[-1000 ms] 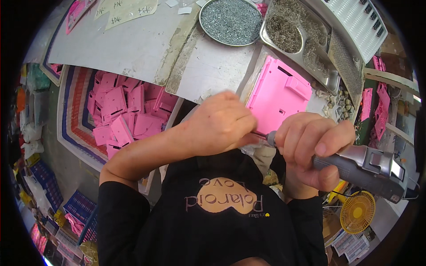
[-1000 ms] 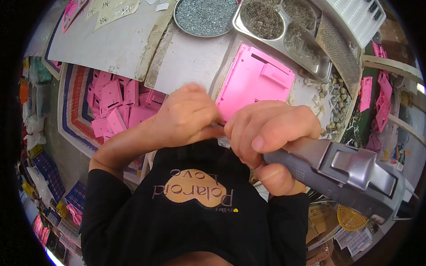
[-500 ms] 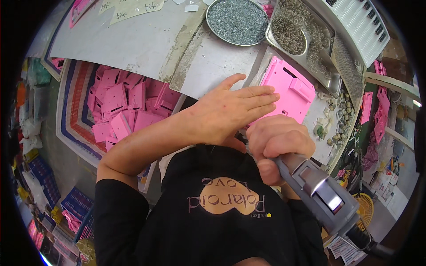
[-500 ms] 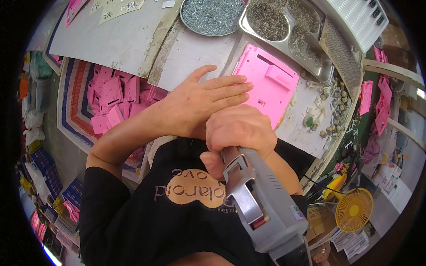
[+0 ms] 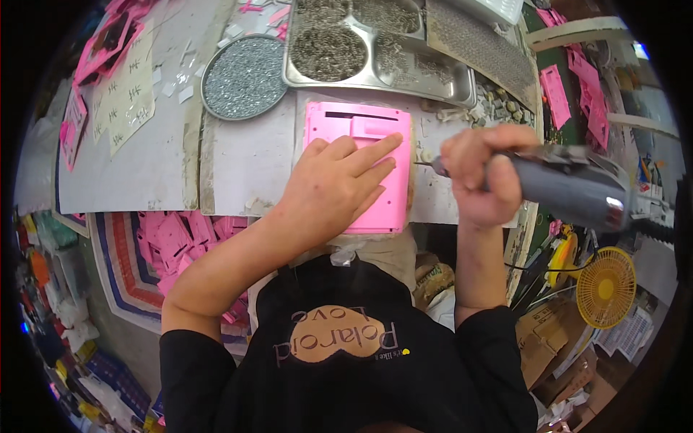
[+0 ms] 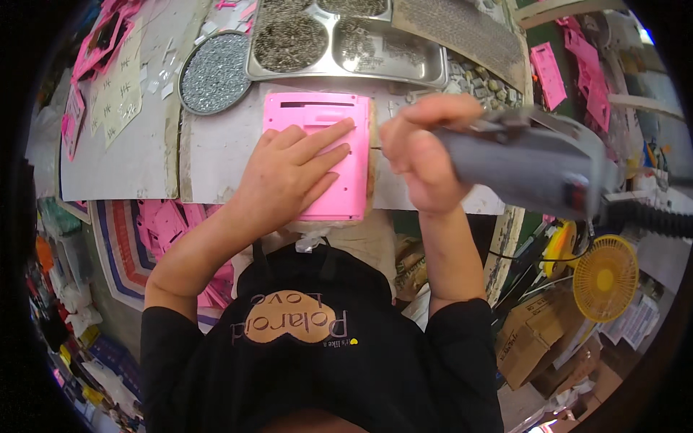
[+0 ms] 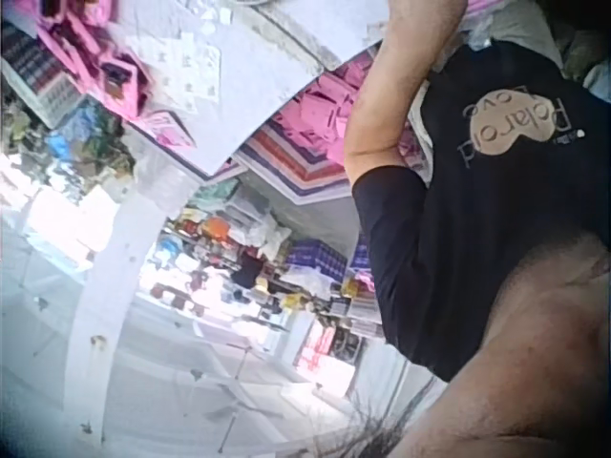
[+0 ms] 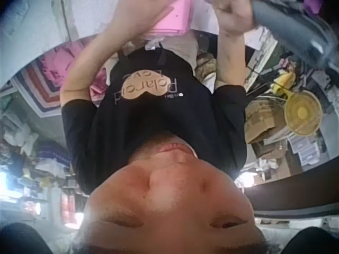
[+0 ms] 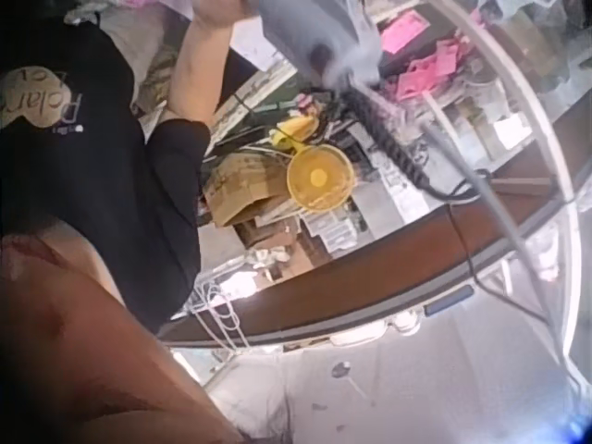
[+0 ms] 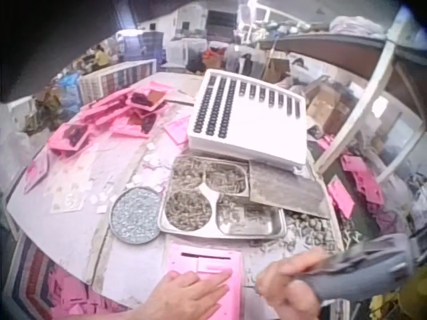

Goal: Assemble internal components into a pink plastic toy casing including a circuit board and speaker, then solder wires and screw the case together.

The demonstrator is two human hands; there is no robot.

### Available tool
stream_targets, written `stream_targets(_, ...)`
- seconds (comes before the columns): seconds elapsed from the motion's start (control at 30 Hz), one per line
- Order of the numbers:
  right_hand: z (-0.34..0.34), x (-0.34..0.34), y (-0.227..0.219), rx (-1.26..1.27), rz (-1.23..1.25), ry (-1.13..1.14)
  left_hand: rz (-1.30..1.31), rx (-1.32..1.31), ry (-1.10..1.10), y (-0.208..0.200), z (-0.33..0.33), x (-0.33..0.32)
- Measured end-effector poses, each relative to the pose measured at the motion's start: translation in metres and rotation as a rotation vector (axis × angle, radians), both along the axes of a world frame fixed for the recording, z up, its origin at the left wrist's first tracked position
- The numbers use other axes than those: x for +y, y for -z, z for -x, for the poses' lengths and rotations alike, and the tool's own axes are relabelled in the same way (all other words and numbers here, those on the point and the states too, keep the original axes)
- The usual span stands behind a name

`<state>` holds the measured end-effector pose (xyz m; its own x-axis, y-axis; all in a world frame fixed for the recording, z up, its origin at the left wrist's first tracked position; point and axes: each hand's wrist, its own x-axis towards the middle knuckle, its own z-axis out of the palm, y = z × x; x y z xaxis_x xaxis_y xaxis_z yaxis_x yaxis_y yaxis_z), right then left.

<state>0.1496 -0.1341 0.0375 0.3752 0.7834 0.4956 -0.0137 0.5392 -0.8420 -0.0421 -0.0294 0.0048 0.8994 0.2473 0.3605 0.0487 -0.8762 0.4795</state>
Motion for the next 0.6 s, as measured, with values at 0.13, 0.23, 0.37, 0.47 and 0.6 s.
stream_targets(0.13,-0.009,0.009,-0.004,0.0,-0.059,-0.069,-0.07,0.023,-0.031,0.001,-0.003,-0.002)
stream_targets(0.23,-0.007,0.013,0.008,-0.137,0.065,0.073,-0.072,0.05,-0.042,-0.001,-0.001,-0.002)
stream_targets(0.37,-0.007,0.005,0.004,-0.032,0.045,-0.025,-0.062,0.057,-0.03,-0.002,-0.002,-0.006)
stream_targets(0.47,-0.001,-0.022,-0.019,0.064,0.011,-0.21,-0.075,0.043,-0.049,0.001,-0.001,-0.003)
stream_targets(0.6,0.028,-0.034,-0.002,0.021,0.131,-0.044,-0.025,0.033,-0.007,0.005,-0.003,0.0)
